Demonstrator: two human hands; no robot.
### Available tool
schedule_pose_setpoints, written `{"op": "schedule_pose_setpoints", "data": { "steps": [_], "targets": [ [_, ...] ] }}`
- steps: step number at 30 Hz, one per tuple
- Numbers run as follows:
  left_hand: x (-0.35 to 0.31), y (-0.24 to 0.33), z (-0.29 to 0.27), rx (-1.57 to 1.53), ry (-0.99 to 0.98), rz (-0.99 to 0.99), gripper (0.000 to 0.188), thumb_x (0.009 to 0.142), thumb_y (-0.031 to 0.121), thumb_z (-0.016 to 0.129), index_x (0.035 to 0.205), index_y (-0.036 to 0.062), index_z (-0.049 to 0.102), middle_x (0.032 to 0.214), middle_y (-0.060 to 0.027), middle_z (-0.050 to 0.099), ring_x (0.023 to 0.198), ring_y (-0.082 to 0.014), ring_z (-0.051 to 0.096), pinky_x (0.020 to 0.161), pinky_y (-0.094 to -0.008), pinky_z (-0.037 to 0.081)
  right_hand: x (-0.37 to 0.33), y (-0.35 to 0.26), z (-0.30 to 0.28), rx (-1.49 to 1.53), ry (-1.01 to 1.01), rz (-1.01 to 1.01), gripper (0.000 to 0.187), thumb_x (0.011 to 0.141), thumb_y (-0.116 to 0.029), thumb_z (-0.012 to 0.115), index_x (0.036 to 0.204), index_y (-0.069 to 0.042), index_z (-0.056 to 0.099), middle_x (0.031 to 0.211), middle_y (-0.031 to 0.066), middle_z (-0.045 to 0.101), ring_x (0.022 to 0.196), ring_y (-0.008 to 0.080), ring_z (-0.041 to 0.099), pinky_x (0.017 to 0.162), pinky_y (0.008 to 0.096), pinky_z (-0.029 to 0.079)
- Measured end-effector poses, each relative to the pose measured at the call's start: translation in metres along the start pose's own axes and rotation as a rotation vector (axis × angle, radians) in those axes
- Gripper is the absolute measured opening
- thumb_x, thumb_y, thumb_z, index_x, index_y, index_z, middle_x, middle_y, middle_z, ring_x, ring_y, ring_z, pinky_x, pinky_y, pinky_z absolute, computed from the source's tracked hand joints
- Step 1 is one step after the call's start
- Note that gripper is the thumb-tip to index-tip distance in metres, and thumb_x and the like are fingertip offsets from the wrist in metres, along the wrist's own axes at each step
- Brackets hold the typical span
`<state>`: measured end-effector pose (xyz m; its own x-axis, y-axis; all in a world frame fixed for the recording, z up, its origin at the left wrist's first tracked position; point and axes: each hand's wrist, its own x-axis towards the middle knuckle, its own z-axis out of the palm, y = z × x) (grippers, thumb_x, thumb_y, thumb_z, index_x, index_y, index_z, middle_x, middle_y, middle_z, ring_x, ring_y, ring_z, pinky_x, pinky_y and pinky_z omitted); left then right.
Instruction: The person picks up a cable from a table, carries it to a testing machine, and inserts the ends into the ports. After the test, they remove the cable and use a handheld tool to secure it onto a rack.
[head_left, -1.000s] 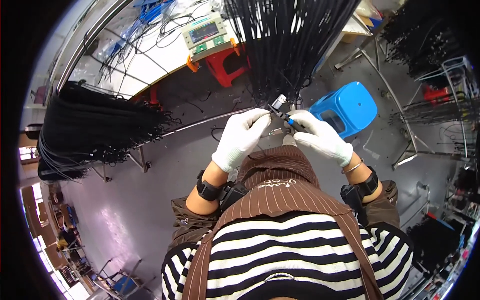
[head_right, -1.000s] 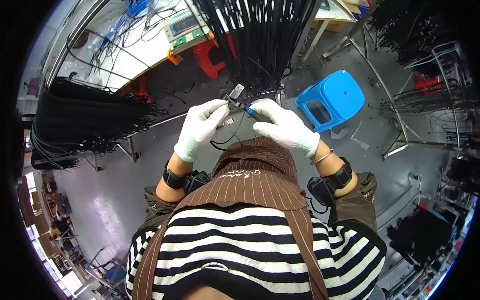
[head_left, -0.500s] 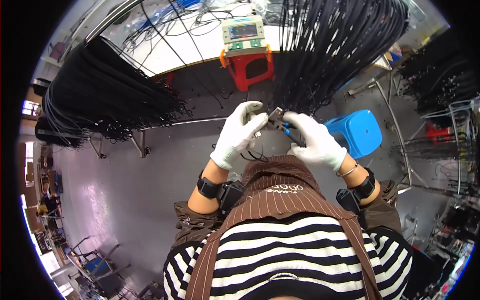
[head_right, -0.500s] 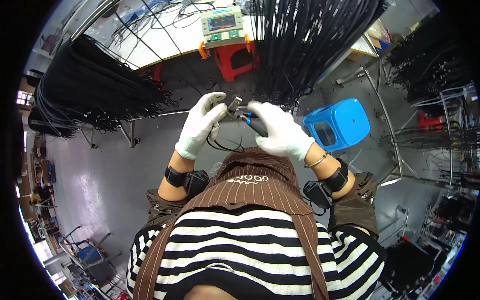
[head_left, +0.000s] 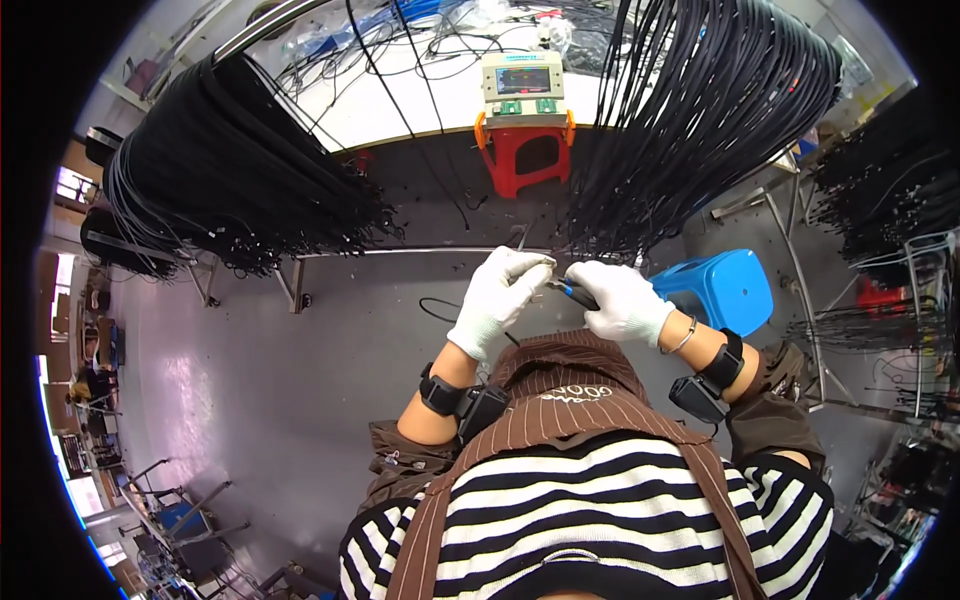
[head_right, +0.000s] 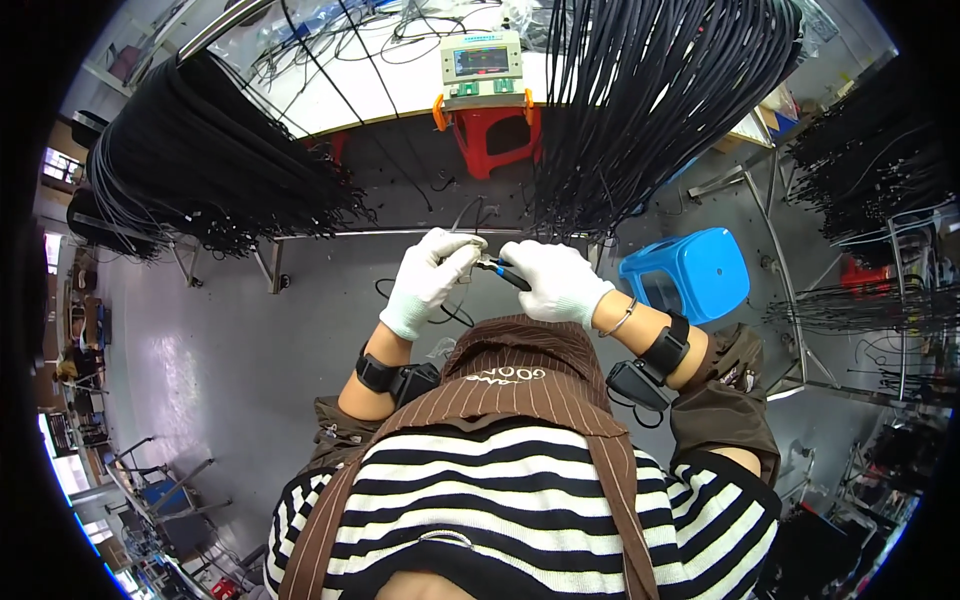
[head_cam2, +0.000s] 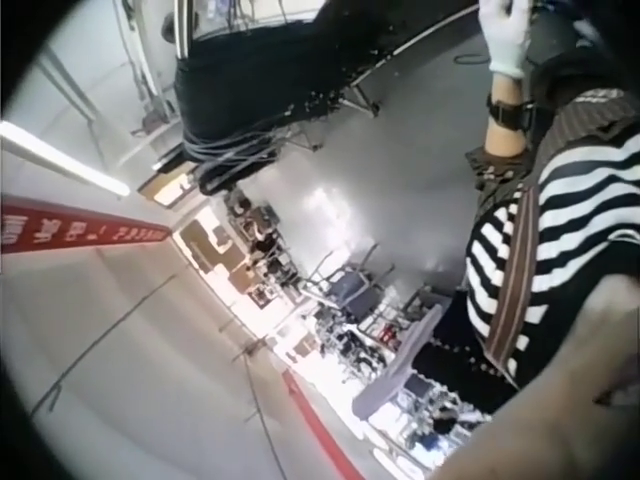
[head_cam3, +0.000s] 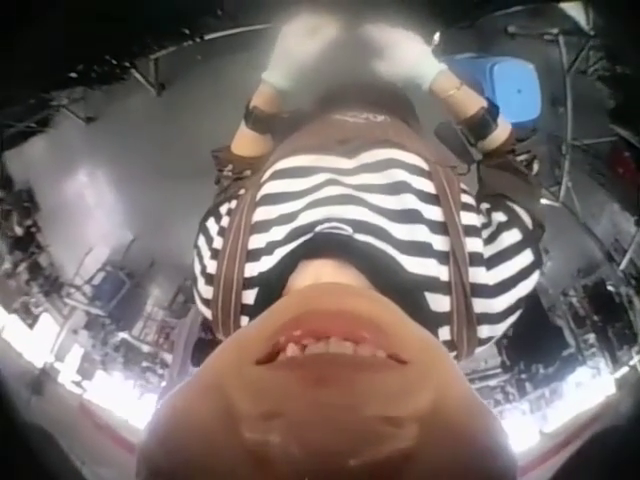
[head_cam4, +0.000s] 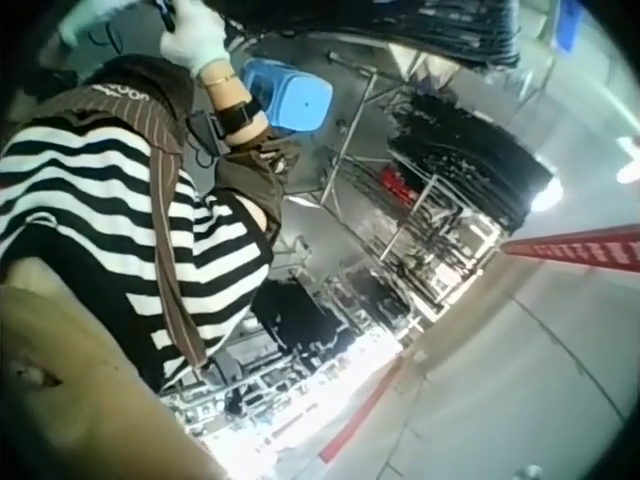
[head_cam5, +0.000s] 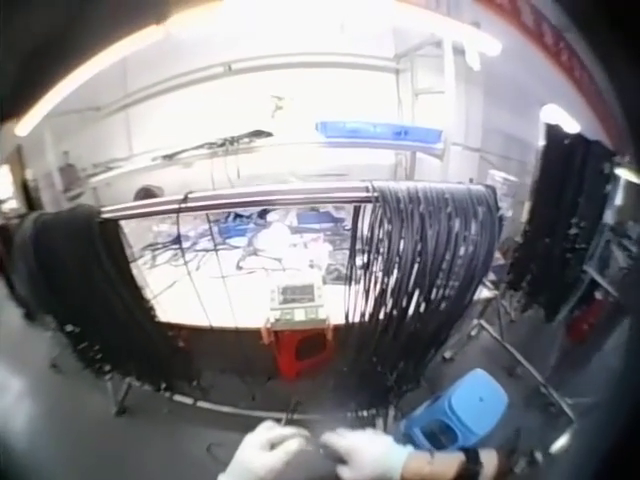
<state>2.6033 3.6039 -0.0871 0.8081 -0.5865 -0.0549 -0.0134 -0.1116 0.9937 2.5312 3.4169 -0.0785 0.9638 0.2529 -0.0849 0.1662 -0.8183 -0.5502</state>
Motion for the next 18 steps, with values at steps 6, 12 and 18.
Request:
{"op": "schedule_pose_setpoints", "data": {
  "steps": [6,12,18],
  "targets": [
    [0.052,-0.022,0.008,0.201,-0.041,0.037,0.019,0.085,0.012,0.058,0.098,0.0006,0.064,0.075,-0.0014,0.055,0.063,-0.0089,0.052,0.057,-0.0222,0.044,0.008,0.026,-0.002,0.112,0.045,0.196,0.035,0.064,-0.010,0.057,0.099,-0.003,0.053,0.088,0.0203,0.058,0.084,0.0392,0.056,0.071,0.0437,0.045],
    [0.198,-0.063,-0.009,-0.462,-0.197,-0.318,0.011,0.084,0.016,0.058,0.083,0.0060,0.062,0.067,-0.0003,0.054,0.057,-0.0120,0.051,0.050,-0.0245,0.042,-0.039,0.126,0.026,0.216,0.465,0.296,0.036,0.071,-0.022,0.060,0.101,-0.003,0.055,0.089,0.0205,0.060,0.083,0.0392,0.057,0.073,0.0407,0.045],
    [0.348,-0.094,0.025,-0.673,-0.124,-0.656,0.012,0.080,0.020,0.058,0.076,0.0087,0.058,0.064,-0.0021,0.052,0.053,-0.0150,0.048,0.047,-0.0282,0.039,-0.111,0.160,0.042,0.396,0.583,0.701,0.031,0.067,-0.007,0.057,0.096,0.003,0.054,0.080,0.0195,0.060,0.077,0.0264,0.061,0.069,0.0331,0.046]
  ]
}}
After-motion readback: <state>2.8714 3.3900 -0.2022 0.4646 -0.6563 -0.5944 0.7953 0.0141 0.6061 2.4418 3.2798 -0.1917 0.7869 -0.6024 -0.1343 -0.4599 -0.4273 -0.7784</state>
